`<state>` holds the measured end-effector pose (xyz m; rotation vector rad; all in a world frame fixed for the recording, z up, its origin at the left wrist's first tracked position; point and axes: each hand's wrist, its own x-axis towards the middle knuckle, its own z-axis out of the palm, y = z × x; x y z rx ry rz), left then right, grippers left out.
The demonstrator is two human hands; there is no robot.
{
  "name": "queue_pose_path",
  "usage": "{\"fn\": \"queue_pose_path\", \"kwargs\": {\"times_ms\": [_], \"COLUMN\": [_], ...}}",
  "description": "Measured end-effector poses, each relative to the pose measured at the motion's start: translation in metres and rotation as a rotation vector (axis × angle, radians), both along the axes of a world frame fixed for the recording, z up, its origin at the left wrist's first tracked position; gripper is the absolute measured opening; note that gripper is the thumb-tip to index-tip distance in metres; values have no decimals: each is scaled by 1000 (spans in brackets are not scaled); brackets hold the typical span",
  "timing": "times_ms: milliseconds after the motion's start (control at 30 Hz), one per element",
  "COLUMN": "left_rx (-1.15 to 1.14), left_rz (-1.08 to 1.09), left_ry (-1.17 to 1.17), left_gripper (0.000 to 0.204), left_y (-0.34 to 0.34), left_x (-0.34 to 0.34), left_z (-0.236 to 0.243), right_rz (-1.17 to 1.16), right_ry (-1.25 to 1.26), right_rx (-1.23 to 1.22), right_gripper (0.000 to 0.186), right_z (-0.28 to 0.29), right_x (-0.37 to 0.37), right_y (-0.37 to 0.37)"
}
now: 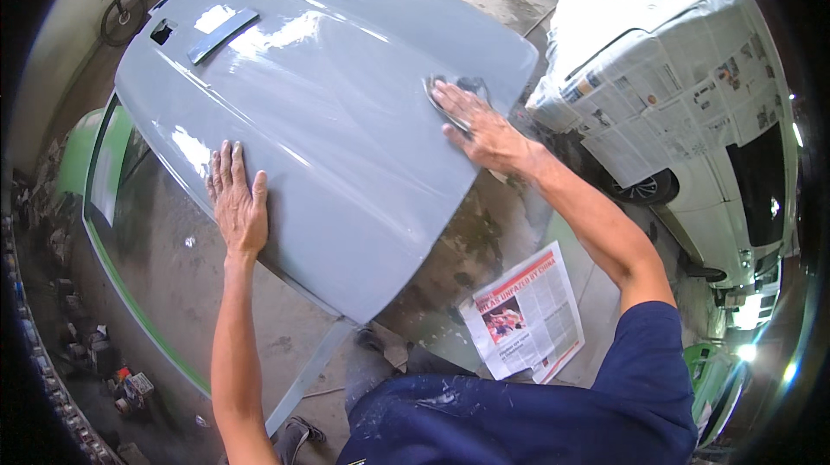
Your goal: The person sands a gray car hood with a sanding block, repeatedly dipping the block into a bucket of water and wiping the surface. The person moves around the hood to cover different areas, occasionally pausing to check the surface.
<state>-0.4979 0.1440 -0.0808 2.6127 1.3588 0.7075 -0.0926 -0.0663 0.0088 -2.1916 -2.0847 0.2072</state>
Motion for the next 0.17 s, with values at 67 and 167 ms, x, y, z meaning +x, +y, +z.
{"fn": "queue_pose_path", "kwargs": {"times_ms": [67,167], "left_rx": [-23,-96], "left_rz": [-1,7], "left_ry": [-5,-13], "left_gripper": [80,87], "left_y": [0,0], "left_x": [0,0], "left_z": [3,5], "right_rz": [73,72], "right_ry": [0,20], "right_rx": [61,72], "right_gripper": [69,70], "right_z": [-10,-23], "right_x": [-3,-23], "right_y": [54,177]}}
